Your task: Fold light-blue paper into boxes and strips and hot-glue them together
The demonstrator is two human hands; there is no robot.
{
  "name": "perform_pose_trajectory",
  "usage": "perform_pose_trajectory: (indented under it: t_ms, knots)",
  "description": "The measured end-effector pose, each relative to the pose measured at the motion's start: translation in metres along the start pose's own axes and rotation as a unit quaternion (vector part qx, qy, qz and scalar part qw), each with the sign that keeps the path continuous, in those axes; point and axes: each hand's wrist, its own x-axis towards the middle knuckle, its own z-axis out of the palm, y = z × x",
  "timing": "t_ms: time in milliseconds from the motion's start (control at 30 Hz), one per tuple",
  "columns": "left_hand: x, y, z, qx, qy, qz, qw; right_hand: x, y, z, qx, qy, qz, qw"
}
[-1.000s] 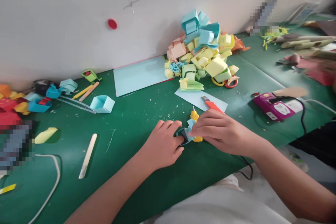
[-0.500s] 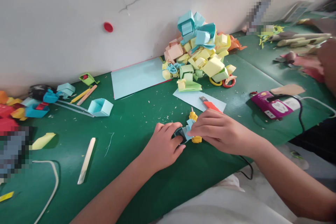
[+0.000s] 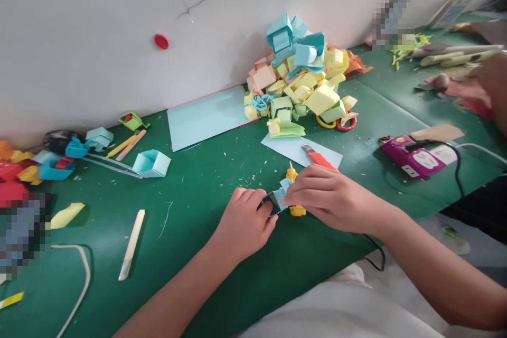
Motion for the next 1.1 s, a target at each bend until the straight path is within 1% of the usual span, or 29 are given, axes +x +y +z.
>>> perform_pose_trajectory:
  t_ms: [100,200,300,500,633,733,867,967,1100]
  knots:
    - [0.004,0.005,-0.005,0.016,-0.022,-0.024,0.999,0.000,0.000,0.001,-0.001,-0.003,0.000,1.000]
    - [0.007,0.011,-0.009,0.040,-0.030,-0.049,0.998,0.000,0.001,0.001,-0.001,-0.004,0.002,1.000]
    - [0.007,0.012,-0.008,0.048,-0.025,-0.045,0.998,0.000,0.001,0.000,-0.008,-0.004,0.002,1.000]
    - [-0.001,0.002,-0.002,0.014,0.035,-0.004,0.999,0.000,0.001,0.002,-0.008,-0.006,0.005,1.000]
    - [-0.003,-0.001,-0.004,-0.020,0.073,0.008,0.997,-0.001,0.000,0.003,-0.007,-0.011,0.002,1.000]
    - [-0.007,-0.002,-0.009,-0.089,0.112,-0.001,0.990,-0.002,-0.001,0.001,-0.008,-0.010,0.010,1.000]
    - [-0.018,-0.011,-0.011,-0.153,0.172,-0.044,0.972,-0.003,-0.003,0.001,-0.005,0.000,0.012,1.000]
    - [-0.026,-0.018,-0.011,-0.166,0.186,-0.067,0.966,-0.004,-0.004,0.005,0.004,0.007,0.013,1.000]
    - [-0.030,-0.020,-0.010,-0.183,0.192,-0.058,0.963,-0.001,-0.007,0.012,0.011,0.024,0.012,1.000]
